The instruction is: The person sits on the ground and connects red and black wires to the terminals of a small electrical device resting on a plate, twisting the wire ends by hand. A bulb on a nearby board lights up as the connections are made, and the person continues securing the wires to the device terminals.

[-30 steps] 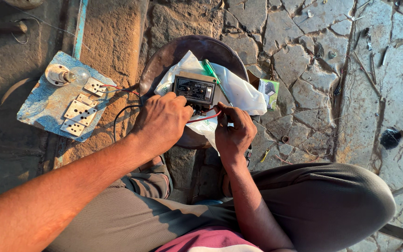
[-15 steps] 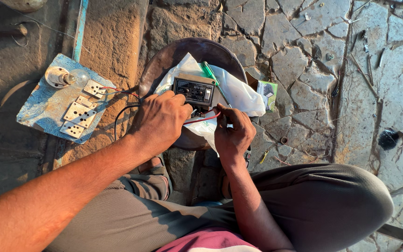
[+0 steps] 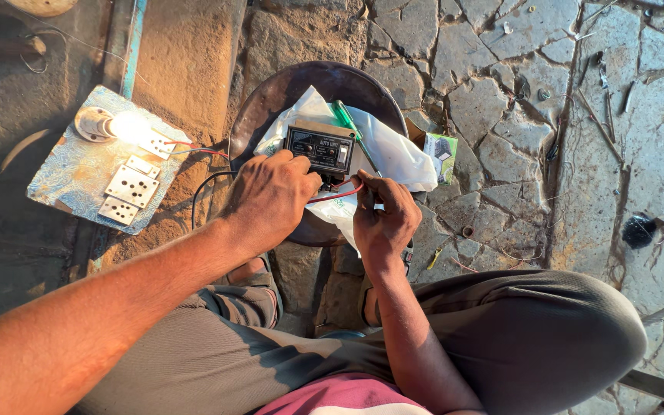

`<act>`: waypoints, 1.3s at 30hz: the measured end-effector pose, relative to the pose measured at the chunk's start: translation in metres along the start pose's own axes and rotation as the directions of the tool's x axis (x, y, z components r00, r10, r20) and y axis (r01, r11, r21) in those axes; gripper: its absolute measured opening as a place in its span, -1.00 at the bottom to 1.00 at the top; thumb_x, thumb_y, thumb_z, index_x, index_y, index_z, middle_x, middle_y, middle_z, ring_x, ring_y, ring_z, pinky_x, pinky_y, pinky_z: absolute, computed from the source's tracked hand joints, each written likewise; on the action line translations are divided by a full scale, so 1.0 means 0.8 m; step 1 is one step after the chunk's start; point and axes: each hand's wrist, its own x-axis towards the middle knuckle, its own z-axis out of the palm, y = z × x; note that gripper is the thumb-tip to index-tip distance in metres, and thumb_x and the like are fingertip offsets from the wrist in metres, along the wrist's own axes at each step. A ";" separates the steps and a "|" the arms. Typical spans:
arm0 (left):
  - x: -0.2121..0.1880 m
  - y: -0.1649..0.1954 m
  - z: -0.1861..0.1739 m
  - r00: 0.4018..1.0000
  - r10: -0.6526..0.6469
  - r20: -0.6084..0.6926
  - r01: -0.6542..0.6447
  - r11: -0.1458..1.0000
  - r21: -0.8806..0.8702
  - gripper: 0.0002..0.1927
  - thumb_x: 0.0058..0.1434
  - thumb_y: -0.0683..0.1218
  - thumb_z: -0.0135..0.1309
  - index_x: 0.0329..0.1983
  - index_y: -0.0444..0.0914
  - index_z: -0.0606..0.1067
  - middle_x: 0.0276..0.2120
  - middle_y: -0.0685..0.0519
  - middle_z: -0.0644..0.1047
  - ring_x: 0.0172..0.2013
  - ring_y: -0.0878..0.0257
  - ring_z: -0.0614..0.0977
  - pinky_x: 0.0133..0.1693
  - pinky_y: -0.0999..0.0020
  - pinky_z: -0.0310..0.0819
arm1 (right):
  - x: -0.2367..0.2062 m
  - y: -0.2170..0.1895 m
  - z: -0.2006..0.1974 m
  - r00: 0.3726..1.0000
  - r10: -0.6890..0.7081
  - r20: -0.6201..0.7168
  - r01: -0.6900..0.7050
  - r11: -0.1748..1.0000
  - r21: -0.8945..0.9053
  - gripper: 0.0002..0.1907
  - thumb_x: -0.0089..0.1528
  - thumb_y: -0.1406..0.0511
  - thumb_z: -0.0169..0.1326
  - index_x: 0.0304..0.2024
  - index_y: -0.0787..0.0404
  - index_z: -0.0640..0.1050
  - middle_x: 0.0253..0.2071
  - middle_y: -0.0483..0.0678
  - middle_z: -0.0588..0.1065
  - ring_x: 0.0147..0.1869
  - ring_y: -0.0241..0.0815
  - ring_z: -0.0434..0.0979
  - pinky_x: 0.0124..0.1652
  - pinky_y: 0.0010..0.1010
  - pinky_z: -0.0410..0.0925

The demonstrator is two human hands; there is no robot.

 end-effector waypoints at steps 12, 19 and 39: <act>0.000 -0.004 -0.030 0.998 -0.050 0.030 0.050 0.999 0.001 -0.82 0.17 -0.19 -0.04 -0.49 -0.26 0.55 -0.46 -0.04 0.48 -0.27 0.03 0.58 -0.28 0.05 0.46 | -0.001 -0.005 -0.005 1.000 -0.003 0.005 0.003 0.999 0.032 -0.85 0.18 0.49 0.26 -0.20 0.25 0.67 -0.32 -0.02 0.61 -0.32 -0.22 0.60 -0.26 -0.44 0.42; -0.003 -0.007 -0.030 0.999 -0.048 0.012 0.047 0.998 0.031 -0.82 0.14 -0.20 -0.03 -0.45 -0.28 0.59 -0.45 -0.06 0.51 -0.25 0.02 0.59 -0.26 0.06 0.48 | 0.001 -0.005 -0.001 1.000 -0.011 0.010 0.011 1.000 -0.007 -0.88 0.20 0.41 0.34 -0.21 0.23 0.68 -0.38 -0.06 0.59 -0.36 -0.23 0.56 -0.30 -0.44 0.39; -0.002 -0.012 -0.010 0.999 -0.017 0.031 0.015 0.996 0.088 -0.83 0.15 -0.18 -0.01 -0.50 -0.25 0.56 -0.47 -0.03 0.47 -0.28 0.06 0.58 -0.29 0.08 0.47 | 0.000 -0.004 -0.001 0.999 0.035 0.026 -0.035 0.999 0.013 -0.89 0.20 0.43 0.31 -0.22 0.23 0.68 -0.37 -0.04 0.60 -0.37 -0.24 0.58 -0.32 -0.46 0.41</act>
